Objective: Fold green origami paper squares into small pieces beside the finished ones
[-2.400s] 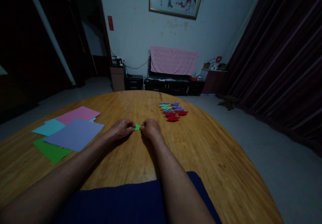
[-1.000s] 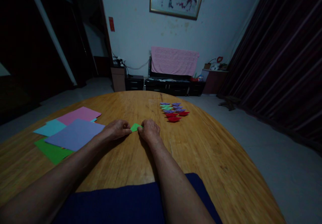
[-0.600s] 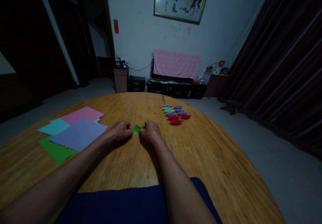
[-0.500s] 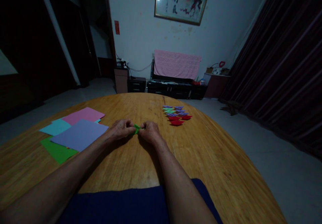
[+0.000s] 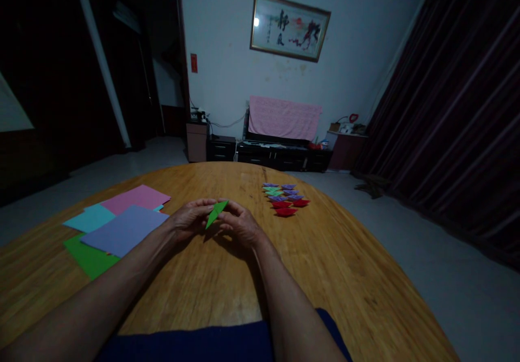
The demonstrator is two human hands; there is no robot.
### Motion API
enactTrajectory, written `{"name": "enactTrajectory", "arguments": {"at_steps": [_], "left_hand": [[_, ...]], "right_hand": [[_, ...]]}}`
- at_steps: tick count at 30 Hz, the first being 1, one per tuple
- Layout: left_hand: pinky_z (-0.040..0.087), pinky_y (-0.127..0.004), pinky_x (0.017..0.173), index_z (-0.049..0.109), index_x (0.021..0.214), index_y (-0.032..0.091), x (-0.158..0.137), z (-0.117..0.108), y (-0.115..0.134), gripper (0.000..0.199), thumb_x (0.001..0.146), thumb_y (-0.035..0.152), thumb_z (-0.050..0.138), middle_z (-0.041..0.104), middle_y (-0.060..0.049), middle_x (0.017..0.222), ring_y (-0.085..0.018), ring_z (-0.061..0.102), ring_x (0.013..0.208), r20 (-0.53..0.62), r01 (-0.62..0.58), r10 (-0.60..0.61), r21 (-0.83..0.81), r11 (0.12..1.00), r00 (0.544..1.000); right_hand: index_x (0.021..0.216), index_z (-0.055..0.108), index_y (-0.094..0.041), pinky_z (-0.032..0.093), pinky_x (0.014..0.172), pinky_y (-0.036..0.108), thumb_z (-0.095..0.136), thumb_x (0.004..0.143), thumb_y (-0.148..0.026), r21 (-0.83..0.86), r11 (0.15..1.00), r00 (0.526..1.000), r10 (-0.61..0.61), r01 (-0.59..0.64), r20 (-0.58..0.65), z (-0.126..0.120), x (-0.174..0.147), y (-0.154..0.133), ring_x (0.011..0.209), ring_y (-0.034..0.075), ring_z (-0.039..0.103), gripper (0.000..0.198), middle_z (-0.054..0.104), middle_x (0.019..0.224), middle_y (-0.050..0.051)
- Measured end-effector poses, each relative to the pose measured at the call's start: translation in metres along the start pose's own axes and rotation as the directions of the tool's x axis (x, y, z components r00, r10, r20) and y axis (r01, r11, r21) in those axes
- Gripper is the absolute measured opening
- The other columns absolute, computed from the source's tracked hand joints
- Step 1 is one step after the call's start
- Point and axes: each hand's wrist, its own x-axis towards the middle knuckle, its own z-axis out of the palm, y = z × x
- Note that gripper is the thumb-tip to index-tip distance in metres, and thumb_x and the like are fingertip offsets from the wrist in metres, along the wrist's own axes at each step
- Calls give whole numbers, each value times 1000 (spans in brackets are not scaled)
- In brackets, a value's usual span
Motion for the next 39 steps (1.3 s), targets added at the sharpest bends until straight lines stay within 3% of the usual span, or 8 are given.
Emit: {"name": "enactTrajectory", "arguments": {"at_steps": [5,9,13,17,20,26,33,39], "left_hand": [[43,-22,53,62,93,15,-1,6,-1,41,56,17,78,64,0,71,-9,56,53,-121,-78,66,-101,992,991],[43,-22,55,64,99,15,-2,13,-1,46,55,18,77,60,3,70,-9,56,57,-184,-228,225,7,974,957],[43,-21,58,66,96,15,0,16,0,38,58,18,73,60,3,71,-10,57,62,-192,-334,358,145,931,914],[42,-21,57,64,80,16,2,15,-4,20,61,20,71,60,3,68,-9,55,61,-221,-372,424,242,896,878],[43,-21,56,66,77,16,-2,17,-6,13,66,23,70,62,1,69,-10,55,60,-199,-308,377,305,901,905],[41,-22,53,70,91,20,-25,25,5,24,69,30,72,61,2,72,-9,52,56,-92,-115,140,235,965,986],[41,-22,56,70,93,17,-21,16,6,29,65,21,74,57,2,68,-9,50,58,75,-174,159,300,938,984],[40,-22,56,69,94,18,-18,13,2,28,68,25,72,60,0,71,-9,50,57,49,-111,101,310,944,994]], "right_hand": [[111,66,-24,52,79,34,82,66,-26,114,992,998,-49,52,-28,1,3,5,85,18,66,48,71,97,3],[103,69,-24,52,74,30,82,63,-21,127,989,994,-67,78,-85,1,6,3,76,14,65,42,71,95,1],[104,69,-22,50,69,28,79,63,-18,132,987,993,-84,95,-89,0,6,4,67,12,62,42,71,90,1],[104,70,-21,49,71,26,78,62,-18,99,990,991,-90,100,-102,0,7,5,71,12,63,42,71,90,1],[100,70,-21,48,70,25,80,60,-19,96,991,989,-80,93,-128,3,6,4,71,13,63,41,71,85,0],[95,67,-20,51,72,28,83,59,-25,118,990,988,-57,73,-140,8,5,0,77,17,66,40,72,86,3],[95,65,-20,52,71,28,82,62,-28,39,998,990,-36,42,-134,6,3,-1,81,18,69,37,73,92,6],[95,64,-20,51,67,28,80,64,-30,7,999,990,-31,32,-141,4,3,-1,71,16,66,37,71,85,4]]}}
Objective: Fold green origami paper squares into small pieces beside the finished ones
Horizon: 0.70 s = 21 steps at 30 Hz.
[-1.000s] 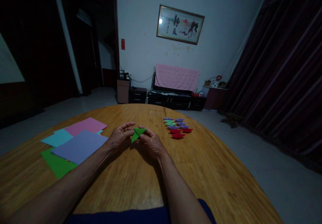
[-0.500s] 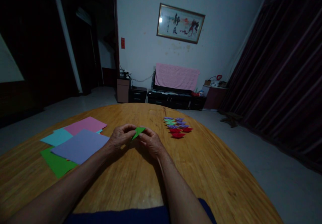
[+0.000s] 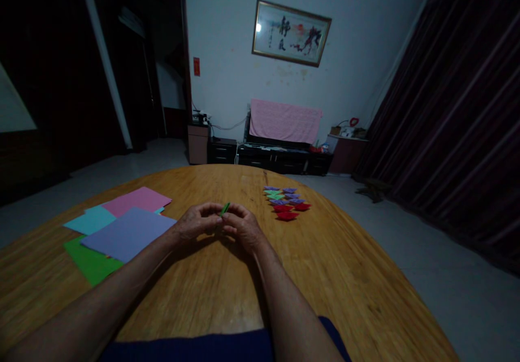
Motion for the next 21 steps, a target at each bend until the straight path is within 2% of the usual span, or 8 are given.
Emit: {"name": "enactTrajectory", "arguments": {"at_steps": [4,6,9,11,13,16,19,21], "left_hand": [[42,-25,60,71,97,19,0,2,0,25,73,27,65,67,-5,79,-14,59,66,-33,-30,33,93,995,999],[43,-27,64,73,90,18,3,3,-1,21,72,23,64,68,-7,81,-18,61,72,-75,-129,153,263,956,985],[43,-29,73,75,84,20,8,4,-3,19,69,16,63,67,-6,82,-20,59,78,-121,-279,378,484,830,918],[42,-30,76,75,83,21,10,5,-5,21,69,12,62,66,-6,82,-20,59,79,-123,-320,456,555,768,881],[42,-30,77,74,84,22,12,6,-8,22,71,11,60,66,-6,83,-20,59,81,-110,-328,478,594,735,871],[43,-30,79,72,88,21,12,8,-13,23,74,10,56,68,-6,86,-20,60,82,-100,-318,469,611,725,877],[43,-30,78,70,87,20,12,9,-16,23,73,8,57,68,-5,85,-20,61,81,-119,-285,438,605,743,891],[43,-31,78,69,83,20,11,11,-17,21,72,8,57,68,-5,82,-20,60,80,-136,-266,424,601,754,895]], "right_hand": [[93,61,-22,50,64,28,76,66,-29,-39,999,999,-19,18,-39,0,2,4,70,16,65,32,69,83,2],[93,58,-23,49,62,27,73,67,-28,-75,997,997,-21,16,-71,1,4,7,69,16,64,30,68,81,1],[95,56,-26,47,60,27,69,68,-27,-164,986,994,-48,31,-96,2,6,12,67,16,61,29,66,76,-2],[95,56,-26,46,59,26,65,68,-24,-245,967,990,-99,72,-103,4,7,15,67,16,60,28,65,73,-2],[91,57,-25,46,60,26,60,68,-20,-350,927,976,-188,138,-110,5,10,17,67,16,60,24,64,71,-2],[87,59,-22,48,67,28,55,70,-18,-533,812,933,-343,237,-108,7,13,20,72,17,61,18,65,77,0],[88,60,-22,48,74,30,54,72,-16,-666,705,898,-423,243,-120,7,14,25,79,18,63,18,67,85,2],[88,59,-23,48,75,31,55,72,-14,-708,672,895,-426,216,-131,6,14,27,78,19,63,19,67,84,2]]}}
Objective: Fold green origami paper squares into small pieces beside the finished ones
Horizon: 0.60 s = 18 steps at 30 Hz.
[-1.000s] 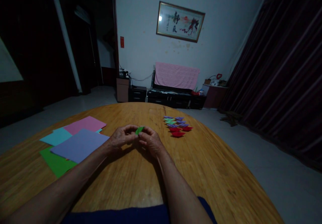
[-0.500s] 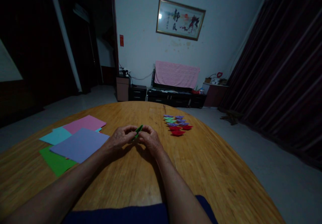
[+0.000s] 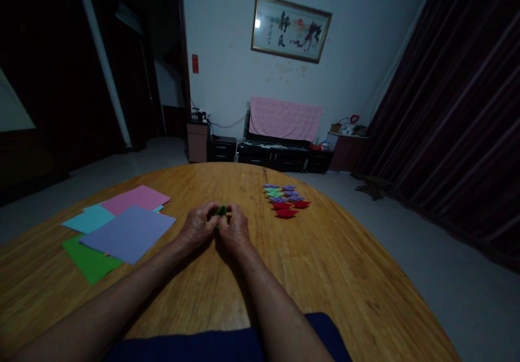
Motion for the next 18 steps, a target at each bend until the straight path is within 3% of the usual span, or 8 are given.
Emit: {"name": "enactTrajectory", "arguments": {"at_steps": [5,9,13,18], "left_hand": [[44,-31,80,66,77,22,-2,1,4,19,70,8,54,66,-3,80,-20,59,80,-63,19,-18,14,1000,998],[44,-30,78,63,75,22,-2,1,5,20,69,6,51,64,-2,77,-19,58,77,-56,2,1,58,998,998],[43,-27,74,61,72,22,-3,1,3,19,70,7,49,61,-1,75,-18,57,74,-87,-30,33,37,999,996],[43,-28,75,61,76,22,-2,0,-1,21,74,7,46,61,-2,78,-18,58,78,-126,-109,124,120,987,984]], "right_hand": [[88,59,-23,47,78,32,53,69,-10,-60,998,999,24,-26,-32,-1,-2,-1,77,19,63,25,66,81,1],[86,60,-24,47,80,32,53,64,-10,-2,1000,999,2,-2,-44,-1,-1,-1,80,19,62,27,67,83,0],[84,60,-23,47,74,29,56,61,-14,195,978,993,90,-74,-73,1,4,1,77,17,61,25,66,80,-1],[96,55,-21,44,56,23,62,60,-19,466,844,964,233,-265,126,-1,4,-5,58,12,56,37,65,73,-2]]}}
